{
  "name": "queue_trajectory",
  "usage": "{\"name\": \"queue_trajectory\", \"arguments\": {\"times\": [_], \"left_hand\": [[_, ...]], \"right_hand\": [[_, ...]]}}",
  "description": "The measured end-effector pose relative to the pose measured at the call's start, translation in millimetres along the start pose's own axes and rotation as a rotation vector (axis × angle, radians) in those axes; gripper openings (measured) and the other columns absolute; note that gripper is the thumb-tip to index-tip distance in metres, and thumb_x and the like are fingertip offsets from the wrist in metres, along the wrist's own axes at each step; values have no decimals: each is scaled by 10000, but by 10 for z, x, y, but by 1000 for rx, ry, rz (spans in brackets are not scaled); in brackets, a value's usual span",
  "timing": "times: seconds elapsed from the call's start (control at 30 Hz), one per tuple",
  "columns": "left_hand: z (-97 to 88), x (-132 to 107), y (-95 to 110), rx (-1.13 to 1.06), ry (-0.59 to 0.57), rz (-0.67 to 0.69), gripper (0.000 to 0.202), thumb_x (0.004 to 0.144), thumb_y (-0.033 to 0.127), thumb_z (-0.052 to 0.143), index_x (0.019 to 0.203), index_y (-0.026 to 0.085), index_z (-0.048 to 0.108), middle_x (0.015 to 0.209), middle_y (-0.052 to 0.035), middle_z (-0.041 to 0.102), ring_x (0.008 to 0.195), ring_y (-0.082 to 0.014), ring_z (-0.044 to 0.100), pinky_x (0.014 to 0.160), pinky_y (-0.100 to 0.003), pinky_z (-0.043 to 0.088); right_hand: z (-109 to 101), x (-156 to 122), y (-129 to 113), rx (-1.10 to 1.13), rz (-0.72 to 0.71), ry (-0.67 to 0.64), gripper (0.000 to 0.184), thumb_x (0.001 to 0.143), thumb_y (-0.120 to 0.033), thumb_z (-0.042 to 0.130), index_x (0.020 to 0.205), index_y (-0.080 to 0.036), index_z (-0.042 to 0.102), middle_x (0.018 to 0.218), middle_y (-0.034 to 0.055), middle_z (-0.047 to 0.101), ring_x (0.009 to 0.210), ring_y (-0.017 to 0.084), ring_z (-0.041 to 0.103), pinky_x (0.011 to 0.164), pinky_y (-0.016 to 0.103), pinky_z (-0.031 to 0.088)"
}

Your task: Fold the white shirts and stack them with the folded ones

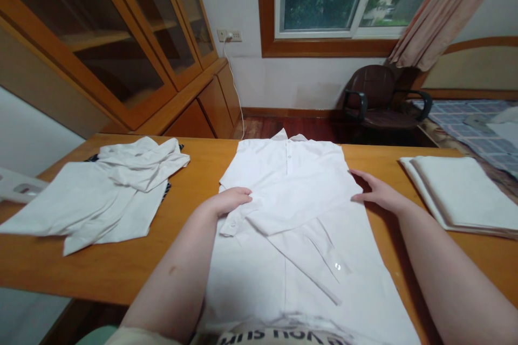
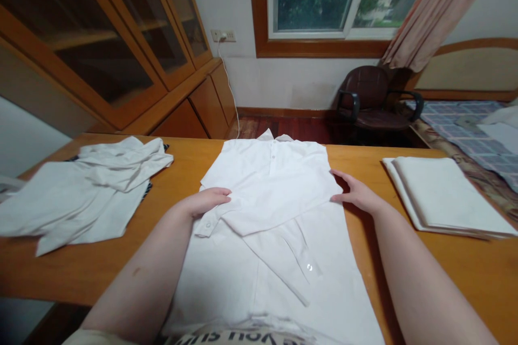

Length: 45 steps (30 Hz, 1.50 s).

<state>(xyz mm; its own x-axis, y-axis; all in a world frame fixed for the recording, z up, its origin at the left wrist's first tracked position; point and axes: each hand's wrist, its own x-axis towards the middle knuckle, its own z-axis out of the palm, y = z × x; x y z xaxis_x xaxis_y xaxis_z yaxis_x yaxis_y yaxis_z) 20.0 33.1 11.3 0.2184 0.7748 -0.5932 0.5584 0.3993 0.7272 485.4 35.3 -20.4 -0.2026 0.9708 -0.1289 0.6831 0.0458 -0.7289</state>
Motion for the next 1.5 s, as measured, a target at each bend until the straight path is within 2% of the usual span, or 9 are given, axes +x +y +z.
{"name": "queue_trajectory", "arguments": {"times": [0.1, 0.43, 0.63, 0.8, 0.97, 1.07, 1.27, 1.4, 1.5], "left_hand": [[-11, 26, -32, -73, -144, 25, 198, 637, 316, 577, 791, 207, 636, 831, -33, 685, 756, -217, 637, 593, -267, 462], [-6, 52, -55, -101, -68, 7, 199, 643, 315, 615, 812, 213, 645, 844, -25, 691, 830, -223, 634, 649, -262, 470], [-14, 33, -31, -161, -107, 20, 240, 640, 337, 626, 838, 201, 643, 880, -30, 696, 855, -222, 633, 691, -263, 474], [-2, 21, -18, -178, -146, 26, 235, 639, 353, 618, 816, 200, 637, 874, -33, 693, 831, -224, 633, 679, -271, 475], [-12, -8, -3, -174, -129, 18, 220, 646, 343, 618, 811, 199, 639, 870, -33, 691, 832, -223, 631, 682, -270, 476], [-15, -12, -5, -183, -169, 37, 219, 656, 347, 611, 810, 193, 634, 867, -36, 686, 810, -221, 630, 665, -274, 473], [-29, 40, -16, 260, 34, 50, 181, 702, 345, 556, 792, 200, 615, 798, -27, 658, 748, -201, 608, 601, -261, 424], [-120, -59, 27, 713, 268, -72, 201, 675, 209, 552, 867, 209, 611, 855, -55, 658, 772, -213, 603, 610, -269, 392], [-208, -227, 70, 827, 236, -91, 371, 635, 106, 528, 981, 218, 597, 886, -53, 654, 768, -205, 602, 606, -262, 382]], "right_hand": [[54, -180, 17, -152, -70, -6, 755, 687, -426, 685, 1372, -229, 434, 1470, 78, 370, 1357, 277, 300, 1096, 428, 278], [314, -138, -370, -663, 151, 393, 391, 840, -323, 453, 1180, -186, 590, 1094, 97, 666, 1007, 266, 596, 852, 353, 439], [376, -154, -511, -684, 435, 488, 333, 828, -327, 468, 1117, -199, 574, 846, 88, 692, 740, 244, 628, 584, 293, 364], [348, -162, -490, -581, 521, 402, 257, 794, -305, 467, 1005, -216, 582, 823, 77, 669, 729, 233, 601, 530, 277, 311], [341, -147, -436, -680, 272, 436, 110, 759, -268, 479, 744, -211, 572, 844, 73, 621, 793, 217, 569, 598, 284, 353], [354, -142, -418, -703, 107, 486, 134, 749, -189, 464, 819, -193, 578, 917, 84, 614, 852, 210, 564, 683, 281, 380], [362, -122, -408, -556, 175, 393, 345, 743, -208, 507, 1086, -196, 549, 919, 53, 656, 796, 203, 585, 639, 272, 367], [345, -112, -413, -522, 257, 354, 156, 754, -248, 513, 892, -211, 575, 854, 43, 653, 753, 189, 563, 599, 261, 342], [339, -109, -424, -523, 271, 342, 81, 762, -266, 512, 805, -214, 556, 806, 39, 639, 710, 177, 541, 577, 255, 322]]}}
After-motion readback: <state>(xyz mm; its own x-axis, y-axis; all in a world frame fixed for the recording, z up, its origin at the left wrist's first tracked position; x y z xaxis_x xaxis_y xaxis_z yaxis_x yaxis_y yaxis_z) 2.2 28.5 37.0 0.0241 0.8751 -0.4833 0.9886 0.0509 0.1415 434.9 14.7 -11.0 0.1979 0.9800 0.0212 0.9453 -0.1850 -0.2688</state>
